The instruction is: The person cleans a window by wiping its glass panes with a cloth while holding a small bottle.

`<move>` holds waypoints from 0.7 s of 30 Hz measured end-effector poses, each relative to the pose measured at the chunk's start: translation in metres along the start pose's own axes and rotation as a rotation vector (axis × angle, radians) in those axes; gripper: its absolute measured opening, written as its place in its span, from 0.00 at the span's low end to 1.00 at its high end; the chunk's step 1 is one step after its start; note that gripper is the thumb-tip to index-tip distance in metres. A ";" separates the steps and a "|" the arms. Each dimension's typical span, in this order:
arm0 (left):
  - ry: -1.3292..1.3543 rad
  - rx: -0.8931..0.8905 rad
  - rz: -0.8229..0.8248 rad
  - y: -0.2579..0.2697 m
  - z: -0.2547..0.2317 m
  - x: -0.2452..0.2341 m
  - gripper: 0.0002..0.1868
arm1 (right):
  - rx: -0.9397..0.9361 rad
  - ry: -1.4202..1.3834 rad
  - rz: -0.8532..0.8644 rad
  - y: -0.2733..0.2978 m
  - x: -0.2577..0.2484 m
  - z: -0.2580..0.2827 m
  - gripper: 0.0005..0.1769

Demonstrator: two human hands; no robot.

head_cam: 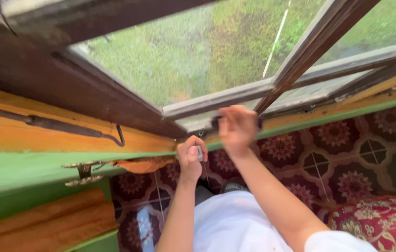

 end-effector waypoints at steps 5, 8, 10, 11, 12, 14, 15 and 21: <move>-0.102 0.046 0.043 0.002 -0.018 -0.023 0.40 | -0.207 -0.051 0.229 0.023 0.034 0.045 0.19; -0.097 0.032 0.026 0.001 -0.017 -0.041 0.40 | 0.168 -0.083 -0.028 0.000 0.009 -0.010 0.02; -0.054 0.023 0.023 -0.005 -0.013 -0.045 0.40 | 0.175 0.016 -0.116 -0.012 -0.004 -0.023 0.02; -0.050 0.022 0.027 -0.006 -0.013 -0.044 0.40 | 0.111 0.135 -0.187 -0.012 -0.009 -0.018 0.04; -0.046 0.021 0.032 -0.008 -0.013 -0.043 0.39 | 0.046 0.252 -0.257 -0.011 -0.014 -0.011 0.08; -0.041 0.130 0.053 -0.012 -0.027 -0.038 0.40 | 0.187 0.232 -0.212 0.011 0.010 0.002 0.06; -0.043 0.226 0.056 -0.011 -0.038 -0.036 0.40 | 0.185 0.167 -0.145 0.023 0.027 0.016 0.06; 0.063 0.471 0.162 -0.004 -0.086 -0.036 0.41 | -0.269 0.028 0.102 0.035 0.046 0.060 0.09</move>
Point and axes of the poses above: each hand's wrist, its own y-axis away from the middle knuckle, its own x-axis out of the palm, z = x × y, the point moved 7 cm from there along -y, towards the middle knuckle, and after that the axes turned 10 degrees about -z, right-handed, at the moved point
